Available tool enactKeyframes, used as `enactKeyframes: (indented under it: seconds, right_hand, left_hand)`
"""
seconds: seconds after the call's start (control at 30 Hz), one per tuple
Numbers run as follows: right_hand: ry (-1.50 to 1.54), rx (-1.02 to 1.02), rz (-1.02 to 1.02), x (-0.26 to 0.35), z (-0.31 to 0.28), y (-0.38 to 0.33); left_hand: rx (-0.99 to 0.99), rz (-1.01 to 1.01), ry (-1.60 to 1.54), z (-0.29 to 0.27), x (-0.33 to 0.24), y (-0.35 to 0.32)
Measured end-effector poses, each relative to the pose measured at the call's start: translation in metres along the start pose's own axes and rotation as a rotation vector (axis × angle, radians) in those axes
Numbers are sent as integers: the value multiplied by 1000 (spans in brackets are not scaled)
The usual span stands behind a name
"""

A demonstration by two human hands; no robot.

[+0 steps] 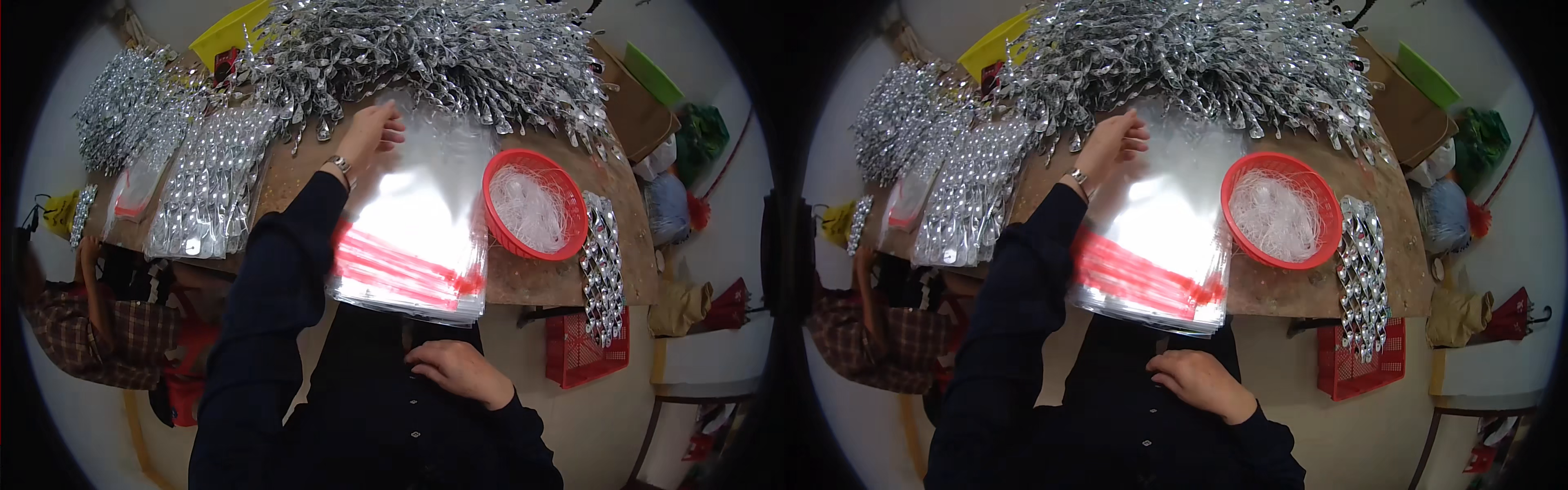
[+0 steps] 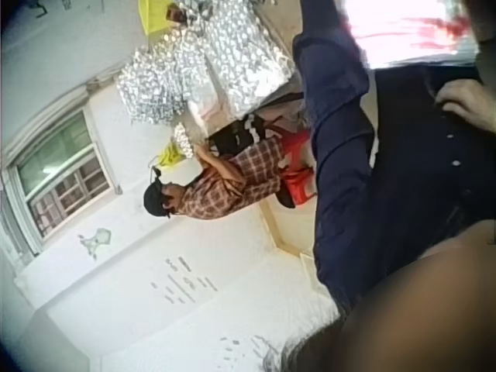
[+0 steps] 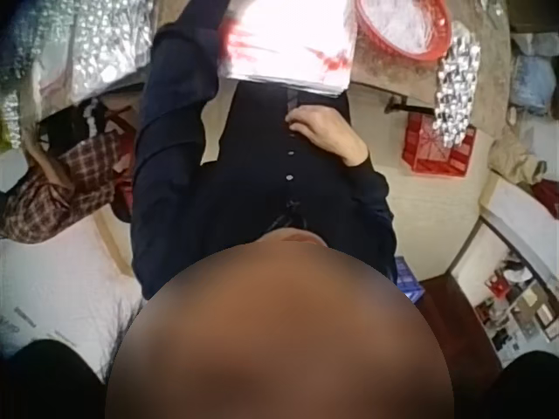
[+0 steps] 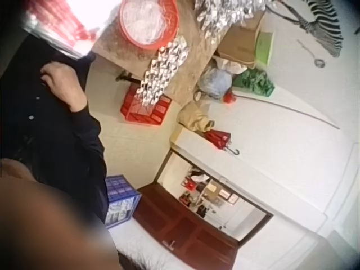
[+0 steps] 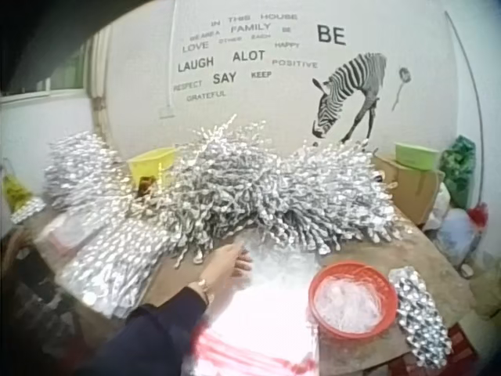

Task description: Packing silver spiral Christmas ornaments into individual plastic bags at a factory workbench.

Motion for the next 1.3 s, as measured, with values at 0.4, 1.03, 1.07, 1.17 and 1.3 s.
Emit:
enactKeyframes:
  seconds: [0.4,1.03,1.07,1.17,1.3]
  right_hand:
    - [6,22,48,0,-2,2]
    - [-14,32,-24,16,-5,-7]
    - [-2,34,-25,18,-10,-9]
    - [72,13,-39,34,-29,-17]
    - [264,-259,38,40,-79,-24]
  left_hand:
    - [263,-272,-767,109,16,52]
    - [341,-337,-474,69,22,-75]
    - [352,-358,-487,66,24,-92]
    - [322,-331,-417,58,16,-150]
    - [364,-306,-352,53,8,-218]
Point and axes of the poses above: each hand's wrist, its own y-axis towards the middle knuckle, its own z-axis out of the palm, x = y × z, the point moved 9 cm from there along y, towards the middle knuckle, and after that the axes turned 9 degrees about -y, right-handed, at the moved point
